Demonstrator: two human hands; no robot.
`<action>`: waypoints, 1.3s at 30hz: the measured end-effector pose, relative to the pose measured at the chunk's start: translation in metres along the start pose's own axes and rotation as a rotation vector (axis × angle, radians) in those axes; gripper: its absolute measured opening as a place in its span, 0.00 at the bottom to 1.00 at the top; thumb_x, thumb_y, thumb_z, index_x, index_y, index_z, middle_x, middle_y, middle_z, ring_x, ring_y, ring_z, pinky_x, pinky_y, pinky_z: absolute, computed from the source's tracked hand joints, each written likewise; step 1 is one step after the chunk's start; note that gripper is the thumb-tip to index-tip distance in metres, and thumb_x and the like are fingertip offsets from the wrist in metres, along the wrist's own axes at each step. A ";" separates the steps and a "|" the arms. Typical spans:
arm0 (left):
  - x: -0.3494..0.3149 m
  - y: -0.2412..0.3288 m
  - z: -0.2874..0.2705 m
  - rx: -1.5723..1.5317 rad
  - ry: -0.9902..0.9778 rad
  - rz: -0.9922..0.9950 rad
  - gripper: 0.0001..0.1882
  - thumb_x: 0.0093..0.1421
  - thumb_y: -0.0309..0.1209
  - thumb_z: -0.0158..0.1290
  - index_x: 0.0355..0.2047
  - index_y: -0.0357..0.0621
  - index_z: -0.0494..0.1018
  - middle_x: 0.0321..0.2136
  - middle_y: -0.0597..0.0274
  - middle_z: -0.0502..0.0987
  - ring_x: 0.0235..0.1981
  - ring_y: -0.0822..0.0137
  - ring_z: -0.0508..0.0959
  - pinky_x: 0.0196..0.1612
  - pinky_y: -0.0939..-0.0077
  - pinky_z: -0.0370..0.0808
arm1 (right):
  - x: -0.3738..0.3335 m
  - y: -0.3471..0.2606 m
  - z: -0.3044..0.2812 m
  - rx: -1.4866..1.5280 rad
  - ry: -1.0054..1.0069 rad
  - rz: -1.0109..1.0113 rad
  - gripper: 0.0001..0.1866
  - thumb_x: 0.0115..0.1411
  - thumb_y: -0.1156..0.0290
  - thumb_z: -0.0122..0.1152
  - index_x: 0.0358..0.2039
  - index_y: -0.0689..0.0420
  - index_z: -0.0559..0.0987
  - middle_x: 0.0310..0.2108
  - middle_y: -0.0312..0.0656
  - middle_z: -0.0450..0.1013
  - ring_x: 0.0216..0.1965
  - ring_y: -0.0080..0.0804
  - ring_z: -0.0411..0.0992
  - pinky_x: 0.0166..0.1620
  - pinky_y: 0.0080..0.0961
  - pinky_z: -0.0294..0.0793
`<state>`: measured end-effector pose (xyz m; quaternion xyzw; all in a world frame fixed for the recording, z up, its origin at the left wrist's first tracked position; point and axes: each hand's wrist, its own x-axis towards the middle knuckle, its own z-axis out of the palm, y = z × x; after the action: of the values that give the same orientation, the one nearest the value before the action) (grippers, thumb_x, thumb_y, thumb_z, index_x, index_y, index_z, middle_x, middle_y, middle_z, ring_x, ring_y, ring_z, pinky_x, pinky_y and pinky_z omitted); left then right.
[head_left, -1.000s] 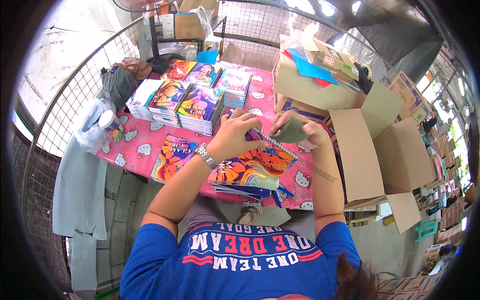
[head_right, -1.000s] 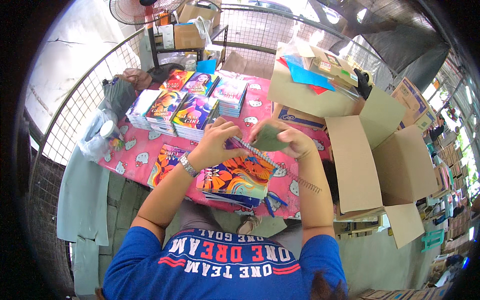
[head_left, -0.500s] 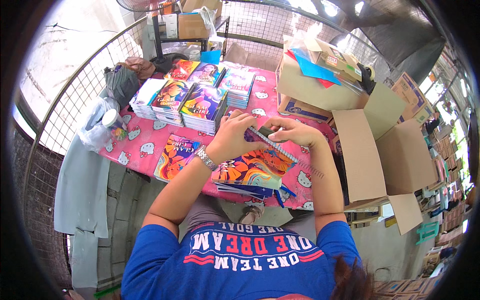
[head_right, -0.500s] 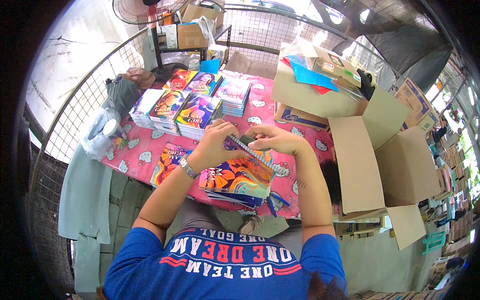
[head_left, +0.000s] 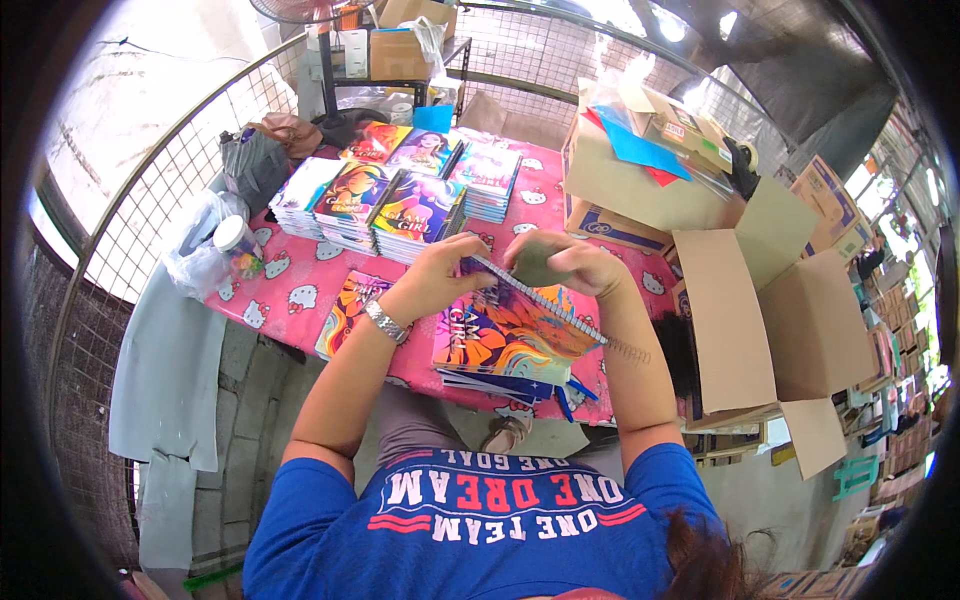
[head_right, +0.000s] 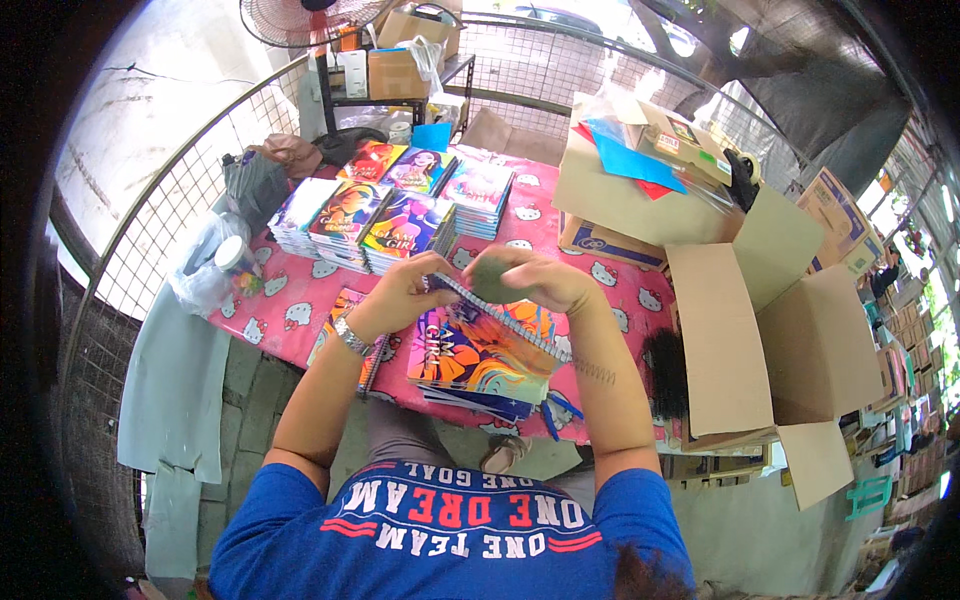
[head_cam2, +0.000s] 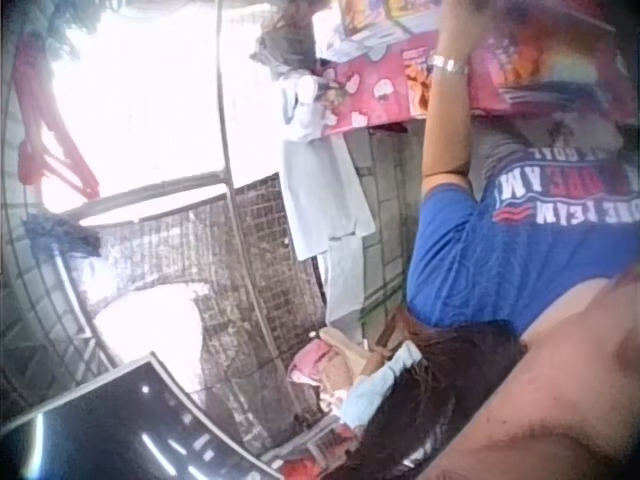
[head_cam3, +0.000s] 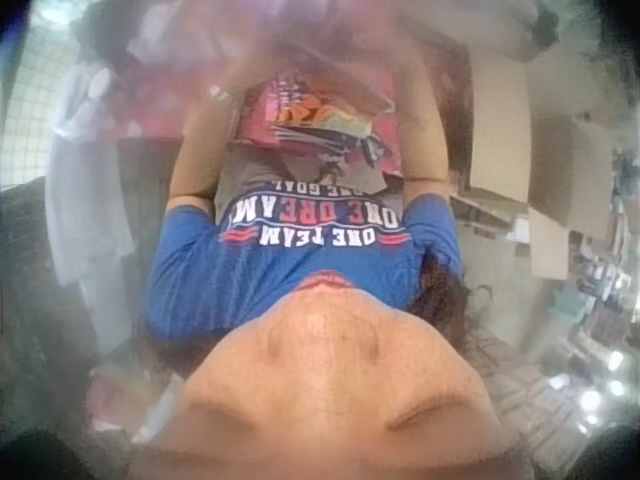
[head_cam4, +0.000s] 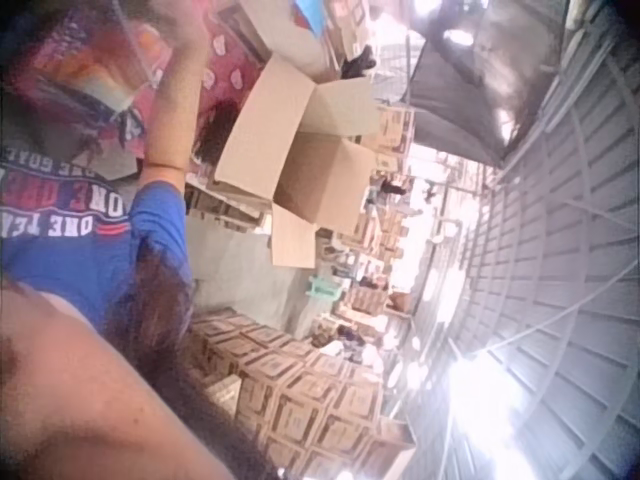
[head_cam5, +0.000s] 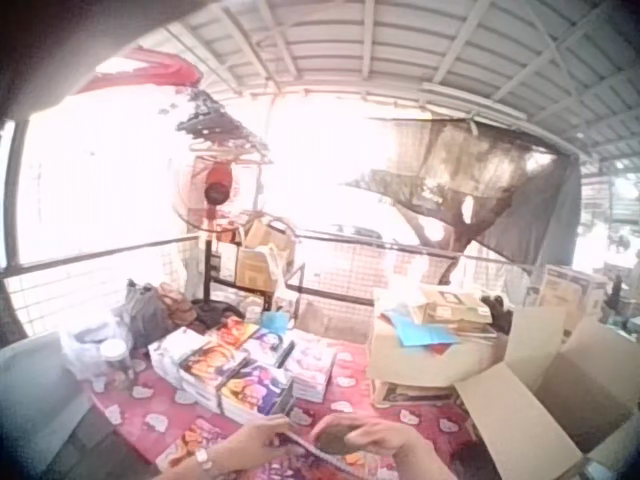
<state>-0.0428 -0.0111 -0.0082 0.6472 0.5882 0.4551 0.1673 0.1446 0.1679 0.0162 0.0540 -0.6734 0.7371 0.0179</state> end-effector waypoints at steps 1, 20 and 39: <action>0.001 -0.001 0.001 -0.028 -0.015 -0.036 0.16 0.53 0.30 0.66 0.38 0.39 0.74 0.32 0.59 0.75 0.34 0.65 0.76 0.39 0.72 0.73 | 0.004 -0.002 -0.001 -0.235 0.052 0.146 0.33 0.53 0.49 0.64 0.52 0.61 0.74 0.46 0.44 0.73 0.50 0.34 0.72 0.52 0.31 0.71; 0.013 -0.023 0.035 -0.254 0.147 -0.164 0.11 0.60 0.24 0.60 0.39 0.38 0.70 0.26 0.70 0.74 0.25 0.82 0.72 0.27 0.83 0.73 | -0.106 0.181 -0.120 -0.764 0.835 0.695 0.29 0.58 0.53 0.63 0.56 0.54 0.73 0.43 0.43 0.75 0.44 0.34 0.72 0.46 0.35 0.73; -0.008 -0.002 0.049 -0.393 0.408 -0.213 0.10 0.61 0.30 0.60 0.39 0.38 0.76 0.20 0.70 0.74 0.19 0.82 0.73 0.19 0.83 0.72 | -0.102 0.099 0.103 -1.051 1.199 -0.153 0.29 0.53 0.67 0.69 0.56 0.59 0.73 0.50 0.49 0.72 0.52 0.44 0.68 0.57 0.38 0.66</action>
<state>-0.0045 -0.0024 -0.0385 0.4325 0.5750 0.6605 0.2146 0.2417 0.0609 -0.0834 -0.3209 -0.8026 0.2236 0.4504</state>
